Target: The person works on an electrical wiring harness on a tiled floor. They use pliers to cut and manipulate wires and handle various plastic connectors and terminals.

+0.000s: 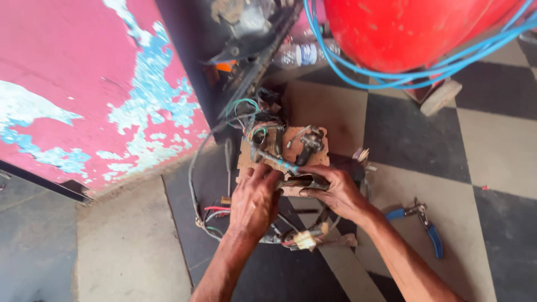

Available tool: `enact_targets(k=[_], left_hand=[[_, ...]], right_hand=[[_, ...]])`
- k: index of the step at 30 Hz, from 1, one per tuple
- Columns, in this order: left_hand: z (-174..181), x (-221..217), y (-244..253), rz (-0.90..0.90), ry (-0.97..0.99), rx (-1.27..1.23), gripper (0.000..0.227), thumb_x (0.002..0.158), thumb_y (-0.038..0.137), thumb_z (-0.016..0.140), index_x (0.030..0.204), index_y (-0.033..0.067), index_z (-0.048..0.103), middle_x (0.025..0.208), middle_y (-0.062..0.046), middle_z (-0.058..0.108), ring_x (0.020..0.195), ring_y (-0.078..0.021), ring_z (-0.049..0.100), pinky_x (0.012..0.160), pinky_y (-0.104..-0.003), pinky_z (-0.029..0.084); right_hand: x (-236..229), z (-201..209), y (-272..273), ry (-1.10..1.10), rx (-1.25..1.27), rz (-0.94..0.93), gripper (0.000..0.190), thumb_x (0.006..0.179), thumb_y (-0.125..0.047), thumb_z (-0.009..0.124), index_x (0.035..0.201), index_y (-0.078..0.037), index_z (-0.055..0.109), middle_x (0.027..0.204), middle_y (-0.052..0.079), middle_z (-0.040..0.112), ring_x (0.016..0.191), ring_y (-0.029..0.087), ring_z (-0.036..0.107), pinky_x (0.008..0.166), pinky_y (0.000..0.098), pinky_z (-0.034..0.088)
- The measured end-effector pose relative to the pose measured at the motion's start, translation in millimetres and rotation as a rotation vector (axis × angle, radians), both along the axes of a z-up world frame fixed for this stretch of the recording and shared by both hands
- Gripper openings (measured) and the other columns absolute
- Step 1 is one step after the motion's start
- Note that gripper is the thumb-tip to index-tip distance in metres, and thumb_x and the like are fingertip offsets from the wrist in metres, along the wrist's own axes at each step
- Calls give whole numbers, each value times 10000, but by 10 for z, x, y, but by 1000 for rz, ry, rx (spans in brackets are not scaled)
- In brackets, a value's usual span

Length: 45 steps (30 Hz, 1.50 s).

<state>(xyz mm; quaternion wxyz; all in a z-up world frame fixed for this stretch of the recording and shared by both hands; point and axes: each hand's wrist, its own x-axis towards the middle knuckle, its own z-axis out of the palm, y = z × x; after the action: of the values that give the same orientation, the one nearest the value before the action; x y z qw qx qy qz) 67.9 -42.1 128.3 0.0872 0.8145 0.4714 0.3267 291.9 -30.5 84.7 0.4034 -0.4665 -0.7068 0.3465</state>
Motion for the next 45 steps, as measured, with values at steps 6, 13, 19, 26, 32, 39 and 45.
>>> enact_targets(k=[6, 13, 19, 26, 32, 39, 45], left_hand=[[101, -313, 139, 59, -62, 19, 346, 762, 115, 819, 1076, 94, 677, 1079, -115, 643, 1023, -356, 613, 834, -477, 531], [-143, -263, 235, 107, -739, -216, 549, 779, 231, 845, 1202, 26, 561, 1026, -131, 724, 757, -247, 753, 621, -389, 599], [-475, 61, 74, -6, -797, -661, 444, 869, 192, 784, 1228, 19, 589, 891, -120, 784, 699, -175, 729, 610, -335, 591], [-613, 194, 81, -104, -951, -694, 431, 859, 22, 732, 1258, 19, 570, 1154, -118, 727, 902, -192, 701, 752, -319, 592], [-708, 217, 115, -147, -977, -724, 472, 863, -66, 672, 1302, 26, 526, 1248, -120, 688, 1075, -206, 695, 896, -318, 582], [-838, 117, 174, -186, -835, -736, 478, 778, -15, 790, 1216, -4, 598, 1144, -111, 731, 1035, -207, 708, 850, -305, 606], [-588, -27, 82, -207, -712, -871, 365, 885, 134, 769, 1183, -47, 658, 1004, -179, 754, 843, -262, 676, 705, -337, 559]], right_hand=[[-116, 329, 215, -5, -55, 2, 432, 770, -51, 837, 1184, -34, 714, 1070, 32, 742, 990, 121, 677, 863, 284, 578], [-151, -28, 173, 245, -81, -85, 366, 808, -51, 845, 1139, 13, 702, 996, 85, 711, 940, 192, 663, 850, 353, 578], [-287, -47, -98, -214, -32, -247, 422, 737, -37, 831, 1129, -45, 676, 1058, 121, 753, 971, 243, 728, 851, 376, 590], [-325, 202, -299, -404, 162, -228, 398, 833, -61, 774, 1210, -30, 651, 1067, 173, 740, 964, 331, 727, 788, 436, 554], [-339, 204, -209, -493, -289, -327, 314, 899, -140, 728, 1202, -77, 677, 1004, 119, 747, 782, 318, 722, 656, 475, 563], [-288, -29, -299, -597, -32, -311, 478, 796, -222, 830, 1200, -36, 655, 955, 150, 726, 763, 259, 713, 644, 427, 565], [-316, -38, -470, -460, 140, -267, 372, 781, -211, 853, 1050, 8, 718, 924, 161, 726, 811, 297, 706, 683, 462, 537]])
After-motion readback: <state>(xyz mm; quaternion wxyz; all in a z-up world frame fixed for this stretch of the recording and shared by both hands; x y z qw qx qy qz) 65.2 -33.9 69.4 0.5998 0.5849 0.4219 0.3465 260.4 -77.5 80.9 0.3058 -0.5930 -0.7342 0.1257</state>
